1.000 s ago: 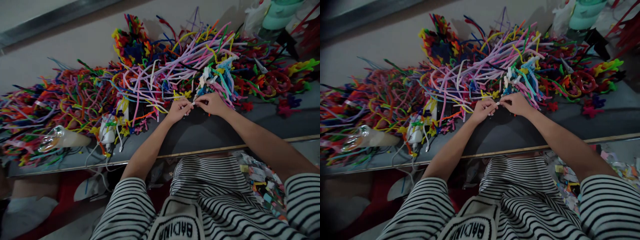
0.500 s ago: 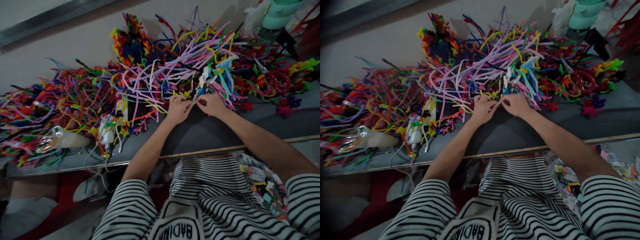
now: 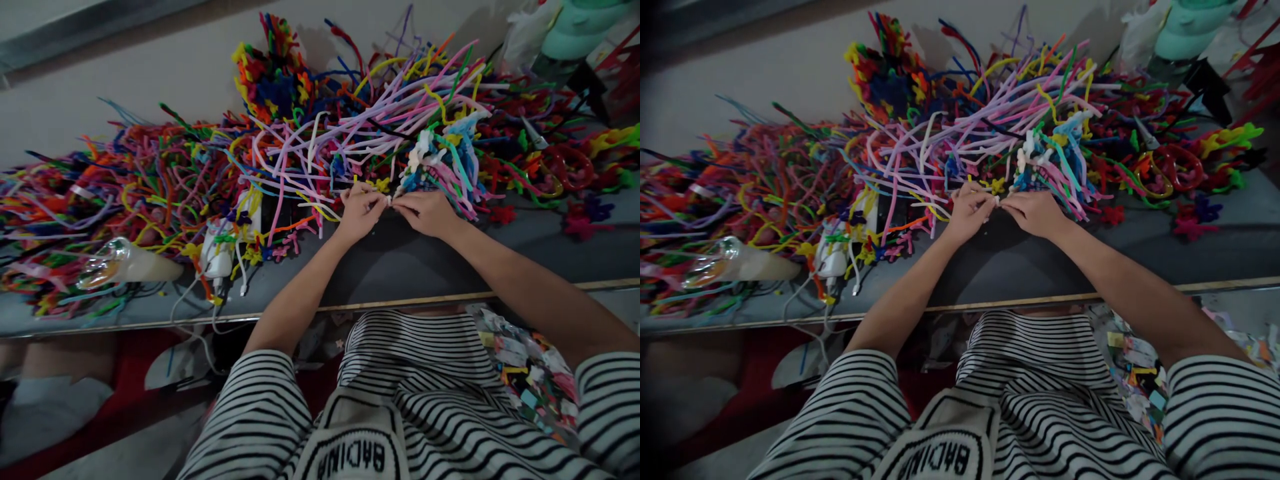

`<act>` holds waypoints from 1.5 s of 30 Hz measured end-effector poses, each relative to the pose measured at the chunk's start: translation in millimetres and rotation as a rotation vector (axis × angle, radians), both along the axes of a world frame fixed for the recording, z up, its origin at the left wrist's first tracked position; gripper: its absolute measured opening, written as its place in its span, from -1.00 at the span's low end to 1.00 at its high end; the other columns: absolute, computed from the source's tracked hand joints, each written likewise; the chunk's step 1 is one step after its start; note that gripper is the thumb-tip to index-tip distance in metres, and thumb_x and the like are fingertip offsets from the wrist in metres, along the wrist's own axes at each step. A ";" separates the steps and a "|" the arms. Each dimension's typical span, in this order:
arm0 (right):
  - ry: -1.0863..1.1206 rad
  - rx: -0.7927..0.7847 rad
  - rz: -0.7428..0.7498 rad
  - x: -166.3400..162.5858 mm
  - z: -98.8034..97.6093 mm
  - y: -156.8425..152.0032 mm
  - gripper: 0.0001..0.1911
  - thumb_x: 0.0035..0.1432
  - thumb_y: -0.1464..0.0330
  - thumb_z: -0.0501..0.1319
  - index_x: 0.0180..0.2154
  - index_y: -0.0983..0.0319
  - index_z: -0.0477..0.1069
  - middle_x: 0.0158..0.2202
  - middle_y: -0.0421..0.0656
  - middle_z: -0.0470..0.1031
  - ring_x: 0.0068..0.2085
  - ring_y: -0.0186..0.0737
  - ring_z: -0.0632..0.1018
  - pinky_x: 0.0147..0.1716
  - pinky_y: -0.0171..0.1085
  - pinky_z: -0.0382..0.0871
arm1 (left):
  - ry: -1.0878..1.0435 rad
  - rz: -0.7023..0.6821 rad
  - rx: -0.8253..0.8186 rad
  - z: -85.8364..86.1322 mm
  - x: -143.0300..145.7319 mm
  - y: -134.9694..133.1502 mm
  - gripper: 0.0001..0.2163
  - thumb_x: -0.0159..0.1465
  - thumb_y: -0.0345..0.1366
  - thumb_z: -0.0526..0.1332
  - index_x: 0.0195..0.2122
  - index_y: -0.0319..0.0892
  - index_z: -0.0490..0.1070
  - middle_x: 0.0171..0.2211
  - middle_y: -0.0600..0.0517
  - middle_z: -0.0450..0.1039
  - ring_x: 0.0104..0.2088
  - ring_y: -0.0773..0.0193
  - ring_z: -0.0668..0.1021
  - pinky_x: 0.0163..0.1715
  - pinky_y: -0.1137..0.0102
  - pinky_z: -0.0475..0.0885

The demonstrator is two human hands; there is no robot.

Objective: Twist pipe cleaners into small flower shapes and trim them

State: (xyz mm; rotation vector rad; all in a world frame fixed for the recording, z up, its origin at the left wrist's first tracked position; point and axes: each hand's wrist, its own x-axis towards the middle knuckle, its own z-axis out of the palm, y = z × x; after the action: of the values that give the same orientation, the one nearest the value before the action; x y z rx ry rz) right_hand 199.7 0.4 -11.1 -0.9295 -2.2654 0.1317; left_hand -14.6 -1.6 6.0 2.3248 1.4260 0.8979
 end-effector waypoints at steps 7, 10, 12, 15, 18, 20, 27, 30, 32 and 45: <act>-0.019 -0.127 0.029 14.2 9.4 10.9 -0.72 0.35 0.37 0.17 -0.09 0.14 0.68 -0.11 -0.11 0.70 -0.10 -0.09 0.67 -0.10 -0.16 0.48 | -0.162 -0.346 -0.174 2.1 -10.5 6.8 -0.69 0.40 -0.07 0.23 -0.41 -0.09 0.59 -0.48 0.04 0.40 -0.18 0.17 0.50 -0.02 0.20 0.41; -0.046 -0.094 0.019 16.7 12.5 11.3 -0.72 0.36 0.37 0.17 -0.09 0.16 0.67 -0.09 -0.10 0.70 -0.07 -0.08 0.67 -0.07 -0.16 0.48 | -0.038 -0.313 -0.142 6.4 -14.5 6.6 -0.76 0.39 -0.14 0.25 -0.35 -0.06 0.64 -0.41 0.02 0.41 -0.09 0.13 0.49 0.07 0.14 0.35; -0.069 -0.077 0.004 18.4 11.6 11.8 -0.72 0.37 0.37 0.17 -0.10 0.17 0.67 -0.09 -0.10 0.70 -0.08 -0.08 0.67 -0.09 -0.17 0.48 | 0.046 -0.298 -0.107 7.0 -16.4 7.5 -0.77 0.40 -0.17 0.23 -0.32 -0.05 0.65 -0.40 0.01 0.42 -0.04 0.09 0.49 0.12 0.08 0.29; -0.075 -0.061 -0.031 21.1 7.8 14.1 -0.72 0.38 0.37 0.16 -0.09 0.20 0.67 -0.11 -0.08 0.70 -0.11 -0.08 0.68 -0.12 -0.17 0.48 | 0.139 -0.240 -0.011 4.9 -18.9 9.5 -0.79 0.38 -0.23 0.22 -0.32 -0.02 0.66 -0.38 0.00 0.50 0.00 0.04 0.48 0.18 -0.03 0.17; -0.079 -0.050 -0.066 21.1 5.0 15.9 -0.71 0.40 0.33 0.16 -0.08 0.22 0.66 -0.13 -0.05 0.71 -0.16 -0.09 0.68 -0.15 -0.17 0.48 | 0.179 -0.161 0.086 2.7 -21.5 11.0 -0.79 0.35 -0.32 0.20 -0.32 -0.02 0.65 -0.37 -0.01 0.56 0.02 0.01 0.48 0.22 -0.11 0.10; -0.087 -0.047 -0.076 18.4 4.8 15.0 -0.72 0.40 0.32 0.17 -0.09 0.22 0.66 -0.16 -0.05 0.71 -0.19 -0.08 0.68 -0.18 -0.17 0.48 | 0.188 -0.116 0.132 2.4 -23.0 11.7 -0.78 0.34 -0.35 0.19 -0.31 -0.01 0.64 -0.36 -0.01 0.59 0.03 0.00 0.49 0.24 -0.13 0.08; 0.101 -0.131 -0.095 4.4 10.9 2.4 -0.73 0.37 0.24 0.20 -0.20 0.19 0.66 -0.30 -0.10 0.69 -0.28 -0.11 0.66 -0.25 -0.18 0.47 | 0.057 0.026 0.245 9.5 -25.4 10.4 -0.78 0.44 -0.20 0.14 -0.08 0.06 0.59 -0.20 -0.07 0.62 0.18 -0.06 0.49 0.26 -0.08 0.16; 0.397 -0.293 -0.138 2.0 12.8 2.8 -0.56 0.37 0.01 0.20 -0.28 0.21 0.63 -0.36 -0.10 0.66 -0.41 -0.21 0.60 -0.37 -0.24 0.44 | -0.048 0.187 0.342 13.0 -23.0 4.3 -0.68 0.47 -0.06 0.10 0.12 0.01 0.50 0.03 -0.16 0.55 0.31 -0.09 0.40 0.27 -0.03 0.19; 0.575 -0.436 -0.106 0.5 13.1 5.5 -0.43 0.30 -0.15 0.18 -0.25 0.22 0.59 -0.35 -0.08 0.66 -0.51 -0.30 0.51 -0.50 -0.28 0.37 | -0.102 0.253 0.389 12.0 -18.6 0.6 -0.58 0.49 0.02 0.03 0.21 -0.05 0.42 0.13 -0.20 0.48 0.33 -0.05 0.37 0.27 0.03 0.25; 0.444 -0.858 0.232 -8.2 11.5 -1.5 -0.55 0.20 -0.02 0.33 -0.26 0.28 0.55 -0.34 -0.07 0.67 -0.66 -0.43 0.40 -0.65 -0.36 0.25 | -0.569 -0.117 -0.053 -17.9 4.3 12.3 -0.49 0.38 0.21 0.15 -0.04 -0.13 0.60 -0.27 -0.04 0.62 -0.30 0.26 0.60 -0.24 0.33 0.52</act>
State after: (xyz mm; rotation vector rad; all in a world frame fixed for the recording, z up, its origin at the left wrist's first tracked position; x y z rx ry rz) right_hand 191.5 -1.1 0.4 -0.9026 -1.8613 1.3496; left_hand -10.3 10.7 -12.0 1.8695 1.0461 1.3272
